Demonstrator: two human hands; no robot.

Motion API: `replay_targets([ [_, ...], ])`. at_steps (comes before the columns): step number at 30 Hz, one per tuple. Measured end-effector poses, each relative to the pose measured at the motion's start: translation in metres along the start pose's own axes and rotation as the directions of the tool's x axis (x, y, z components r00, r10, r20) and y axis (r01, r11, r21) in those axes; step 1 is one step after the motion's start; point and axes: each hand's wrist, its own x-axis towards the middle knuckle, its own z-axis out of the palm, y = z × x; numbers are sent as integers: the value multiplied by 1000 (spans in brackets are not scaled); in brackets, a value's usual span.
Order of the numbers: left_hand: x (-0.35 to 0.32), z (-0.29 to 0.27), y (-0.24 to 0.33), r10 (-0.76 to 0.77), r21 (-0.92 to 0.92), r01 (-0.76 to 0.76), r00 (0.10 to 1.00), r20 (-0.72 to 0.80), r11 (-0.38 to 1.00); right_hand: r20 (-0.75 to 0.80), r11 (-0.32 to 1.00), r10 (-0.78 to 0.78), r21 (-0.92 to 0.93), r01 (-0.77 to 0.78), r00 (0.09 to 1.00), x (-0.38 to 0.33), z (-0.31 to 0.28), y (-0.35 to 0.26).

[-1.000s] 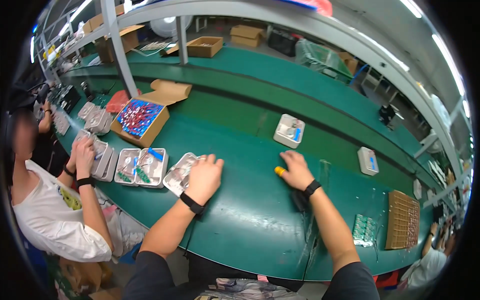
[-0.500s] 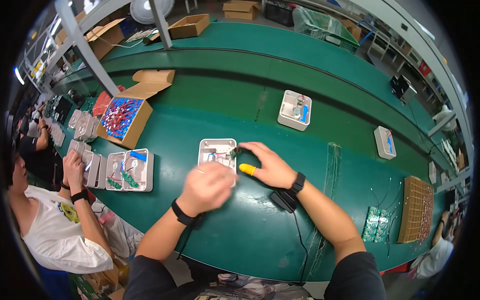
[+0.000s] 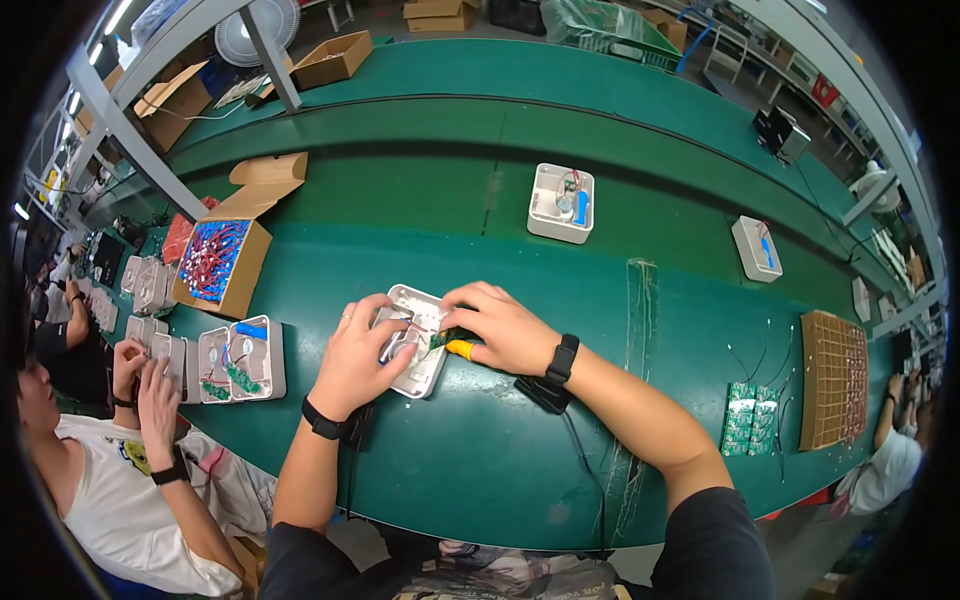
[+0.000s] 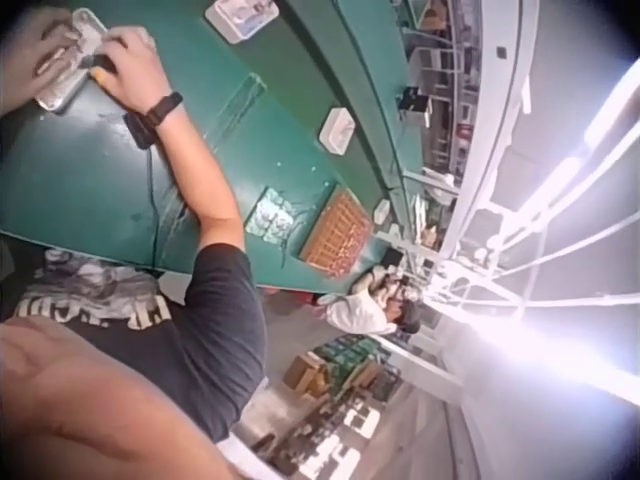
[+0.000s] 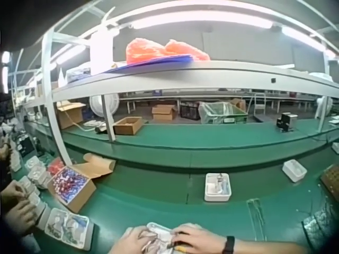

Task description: Assembling and inspecting small electronic components on an industrial production line.

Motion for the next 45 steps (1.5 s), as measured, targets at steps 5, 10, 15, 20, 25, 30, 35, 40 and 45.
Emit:
replay_targets([
  [5,1,2,-4,96,-98,-96,995,-6,991,103,1000,-15,27,13,995,4,-10,-6],
  [10,-2,6,-16,85,-164,-81,996,17,983,115,978,52,196,-74,992,3,-8,1],
  [15,-4,-4,-3,-101,-134,110,992,73,985,148,958,-14,286,-29,989,4,-5,-5],
  [20,0,-4,6,105,-37,-107,993,-48,994,148,956,-144,275,99,978,1,-1,-1],
  [25,-5,-7,2,80,-23,-79,994,81,997,134,972,-82,231,49,988,-1,3,-6],
  [30,-7,-10,3,-24,61,11,977,210,998,125,962,35,265,-68,992,-1,5,-7],
  [35,-1,-23,-1,137,22,-136,989,-54,990,48,968,120,217,-127,992,1,7,-10],
  [40,-3,-31,-9,102,-378,-84,994,29,922,-225,997,-7,79,25,974,-2,1,-16],
  [45,-10,-25,12,-159,-739,476,874,460,478,-1,985,-111,135,110,994,-6,1,-65],
])
